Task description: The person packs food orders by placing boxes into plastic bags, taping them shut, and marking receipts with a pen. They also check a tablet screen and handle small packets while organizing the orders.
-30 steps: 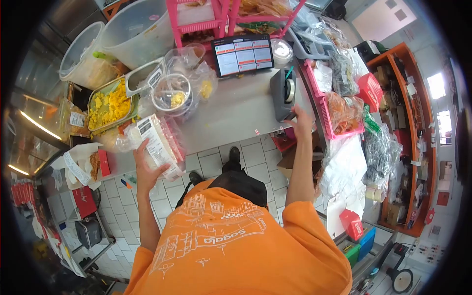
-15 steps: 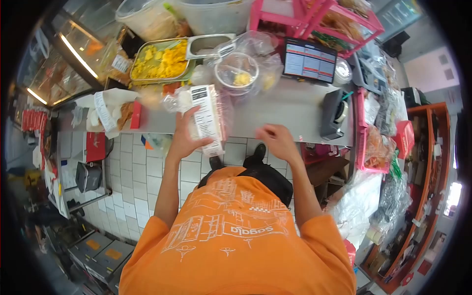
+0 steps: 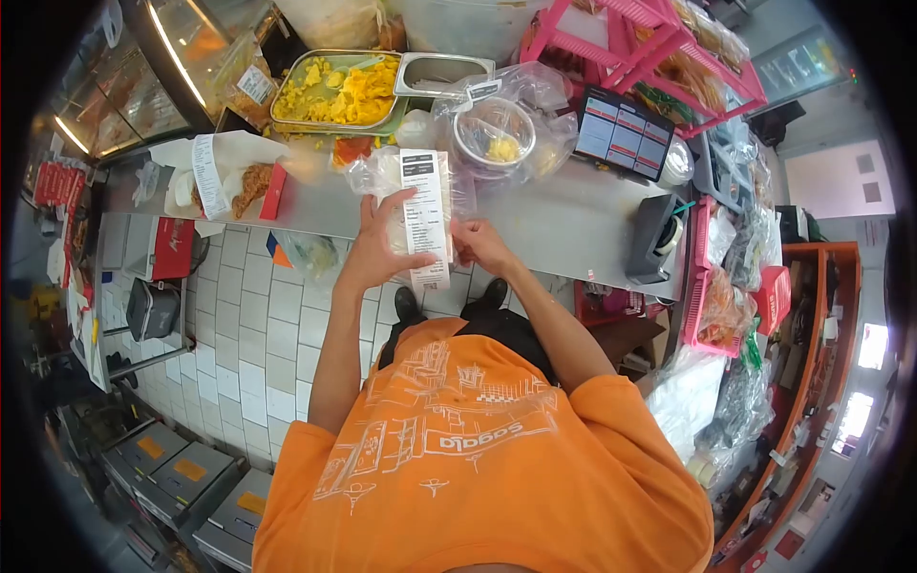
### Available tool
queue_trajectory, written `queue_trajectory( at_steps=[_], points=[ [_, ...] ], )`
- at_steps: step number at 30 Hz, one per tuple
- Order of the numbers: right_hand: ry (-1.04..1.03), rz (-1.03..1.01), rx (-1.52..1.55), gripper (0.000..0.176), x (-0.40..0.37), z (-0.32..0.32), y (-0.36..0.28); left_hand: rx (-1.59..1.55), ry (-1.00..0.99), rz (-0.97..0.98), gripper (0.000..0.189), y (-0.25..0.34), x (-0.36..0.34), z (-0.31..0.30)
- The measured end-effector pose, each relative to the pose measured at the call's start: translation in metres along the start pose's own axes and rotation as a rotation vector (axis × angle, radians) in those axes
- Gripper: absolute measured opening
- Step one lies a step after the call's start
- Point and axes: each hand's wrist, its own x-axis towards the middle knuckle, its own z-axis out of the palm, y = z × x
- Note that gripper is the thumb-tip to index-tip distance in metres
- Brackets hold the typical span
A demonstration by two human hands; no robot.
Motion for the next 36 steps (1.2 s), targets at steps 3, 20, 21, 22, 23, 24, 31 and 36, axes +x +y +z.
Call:
queue_trajectory(
  at_steps=[3, 20, 21, 22, 23, 24, 31, 36],
  points=[
    [0.036, 0.016, -0.011, 0.042, 0.012, -0.013, 0.012, 0.02, 0.005, 0.001, 0.104, -0.001, 0.004, -0.001],
    [0.132, -0.469, 0.371, 0.088, -0.163, 0.025, -0.012, -0.714, -0.476, -0.072, 0.109, 0.039, -0.075, -0.006],
    [0.123, -0.498, 0.472, 0.085, -0.187, 0.013, 0.004, -0.789, -0.571, 0.029, 0.1, 0.041, -0.078, 0.012],
    [0.239, -0.382, 0.606, 0.079, -0.201, -0.006, 0.041, -0.864, -0.658, 0.124, 0.091, 0.045, -0.079, 0.028],
    [0.282, -0.391, 0.782, 0.077, -0.24, -0.009, 0.047, -0.878, -0.675, 0.142, 0.091, 0.054, -0.077, 0.041],
    [0.466, -0.44, 0.797, 0.075, -0.276, -0.013, 0.051, -0.943, -0.736, 0.08, 0.082, 0.069, -0.074, 0.055],
    [1.153, -0.844, 1.079, 0.068, -0.447, -0.111, 0.164, -0.695, -0.777, -0.284, 0.069, 0.075, -0.082, 0.126],
    [1.657, -0.979, 0.992, 0.039, -0.537, -0.258, 0.281, -0.473, -0.677, -0.533, 0.054, 0.018, -0.119, 0.231]
  ],
)
